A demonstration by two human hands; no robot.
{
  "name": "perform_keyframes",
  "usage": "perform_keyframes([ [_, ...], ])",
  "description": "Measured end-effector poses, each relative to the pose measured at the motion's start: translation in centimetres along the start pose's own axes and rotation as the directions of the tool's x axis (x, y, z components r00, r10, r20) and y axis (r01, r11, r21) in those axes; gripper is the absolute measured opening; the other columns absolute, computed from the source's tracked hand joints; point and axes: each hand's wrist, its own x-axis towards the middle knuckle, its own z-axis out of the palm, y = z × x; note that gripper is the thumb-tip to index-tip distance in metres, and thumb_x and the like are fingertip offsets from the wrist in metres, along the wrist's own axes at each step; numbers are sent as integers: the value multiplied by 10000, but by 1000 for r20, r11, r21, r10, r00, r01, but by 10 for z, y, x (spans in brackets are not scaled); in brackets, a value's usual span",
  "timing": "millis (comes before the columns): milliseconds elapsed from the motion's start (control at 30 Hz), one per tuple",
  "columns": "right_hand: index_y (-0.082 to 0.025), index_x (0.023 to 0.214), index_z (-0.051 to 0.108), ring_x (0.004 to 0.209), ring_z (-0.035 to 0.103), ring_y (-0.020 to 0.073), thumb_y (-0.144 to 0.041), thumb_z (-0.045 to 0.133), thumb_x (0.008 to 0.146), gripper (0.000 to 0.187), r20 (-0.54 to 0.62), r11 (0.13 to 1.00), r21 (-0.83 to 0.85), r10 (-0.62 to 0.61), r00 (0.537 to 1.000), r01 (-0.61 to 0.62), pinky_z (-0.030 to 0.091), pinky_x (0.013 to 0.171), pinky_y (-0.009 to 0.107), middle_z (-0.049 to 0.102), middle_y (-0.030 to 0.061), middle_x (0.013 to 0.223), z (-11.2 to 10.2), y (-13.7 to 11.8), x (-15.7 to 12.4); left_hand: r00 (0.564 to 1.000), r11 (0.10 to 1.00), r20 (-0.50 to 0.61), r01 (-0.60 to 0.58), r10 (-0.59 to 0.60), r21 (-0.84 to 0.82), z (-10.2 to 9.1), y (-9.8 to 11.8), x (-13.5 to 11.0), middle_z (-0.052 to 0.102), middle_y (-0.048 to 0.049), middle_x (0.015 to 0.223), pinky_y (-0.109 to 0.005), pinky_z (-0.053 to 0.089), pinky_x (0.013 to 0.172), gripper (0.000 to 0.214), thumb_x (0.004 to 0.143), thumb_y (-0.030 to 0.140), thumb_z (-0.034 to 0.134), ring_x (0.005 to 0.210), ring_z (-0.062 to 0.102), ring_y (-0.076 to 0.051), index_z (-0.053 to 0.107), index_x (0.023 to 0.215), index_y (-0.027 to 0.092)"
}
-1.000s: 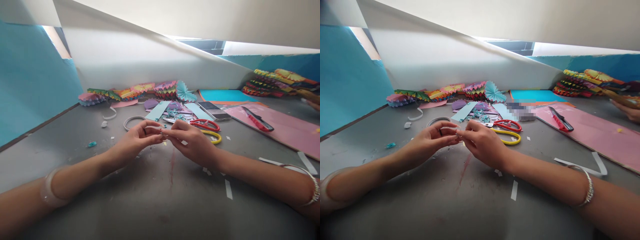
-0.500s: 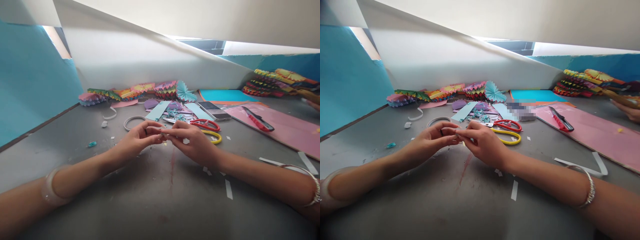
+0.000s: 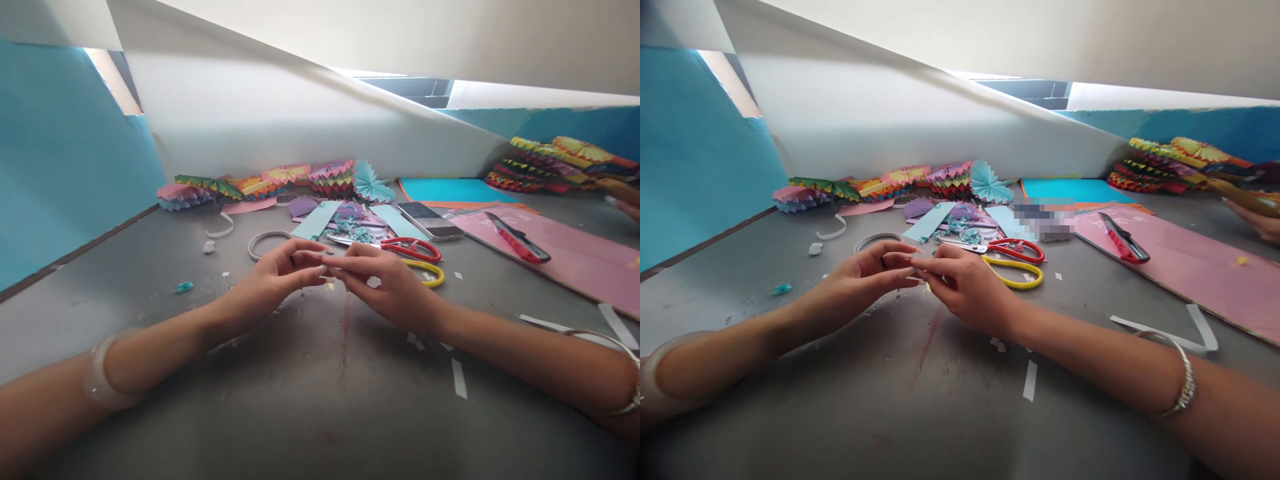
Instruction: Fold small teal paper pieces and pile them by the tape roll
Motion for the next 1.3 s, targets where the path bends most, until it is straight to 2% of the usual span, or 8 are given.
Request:
perform_keyframes([
  [267, -221, 1153, 616, 716, 510, 107, -204, 496, 874, 305, 59, 988, 119, 95, 994, -102, 427, 639, 255, 557, 25, 811, 2, 1, 2, 1000, 999, -14, -5, 5, 32, -3, -4, 0, 642, -25, 965, -301, 461, 863, 252, 789, 152, 630, 906, 605, -157, 579, 1031, 198],
  [533, -224, 1089, 651, 659, 484, 89, -246, 523, 862, 261, 35, 956, 214, 198, 980, -201, 395, 562, 226, 565, 9, 777, 1, 1, 2, 999, 998, -32, -17, 19, 59, -3, -4, 0, 644, -36, 999, -308, 465, 880, 247, 782, 185, 647, 942, 604, -170, 588, 1022, 194],
  [800, -211, 1087, 620, 593, 437, 74, -290, 505, 868, 260, 2, 944, 229, 242, 970, -236, 379, 541, 221, 550, -12, 737, 2, 5, 1, 999, 1000, -37, -9, 10, 27, -2, -2, 1, 681, -22, 978, -293, 479, 867, 274, 789, 178, 644, 928, 633, -160, 566, 1051, 203],
  [900, -186, 1092, 544, 571, 443, 77, -329, 530, 850, 281, -43, 936, 210, 297, 954, -282, 379, 520, 221, 505, -33, 698, 4, 8, 0, 996, 997, -84, 35, -29, 68, -3, 0, 1, 701, -35, 965, -313, 472, 880, 300, 776, 207, 660, 928, 643, -174, 563, 1060, 201],
  [1000, -165, 1004, 496, 580, 466, 84, -347, 518, 854, 237, -81, 933, 204, 317, 945, -295, 387, 509, 218, 499, -32, 693, 3, 6, -2, 983, 991, -178, 72, -51, 116, -6, 1, 1, 713, -35, 935, -320, 481, 866, 333, 744, 242, 694, 912, 656, -189, 564, 1047, 202],
  [1100, -161, 869, 573, 603, 484, 87, -334, 449, 894, 215, 61, 966, 119, 223, 973, -229, 392, 546, 224, 548, -11, 685, 1, -1, -2, 973, 989, -226, 75, -45, 129, -8, 2, 1, 727, -31, 900, -320, 490, 854, 373, 723, 268, 713, 899, 667, -196, 549, 1053, 204],
  [1167, -166, 884, 622, 639, 507, 95, -316, 430, 905, 244, 128, 981, 66, 171, 977, -181, 395, 579, 231, 591, 2, 711, 1, -5, -2, 974, 987, -226, 63, -29, 146, -8, 1, 1, 733, -29, 888, -317, 498, 844, 383, 725, 275, 712, 889, 673, -197, 540, 1058, 200],
  [1300, -171, 976, 624, 627, 515, 96, -295, 417, 908, 251, 124, 977, 56, 196, 973, -204, 394, 575, 233, 612, 6, 740, 3, -2, 0, 985, 973, -163, -11, 49, 230, -4, 1, 1, 724, -40, 963, -295, 492, 865, 353, 768, 258, 670, 953, 658, -195, 528, 1084, 193],
])
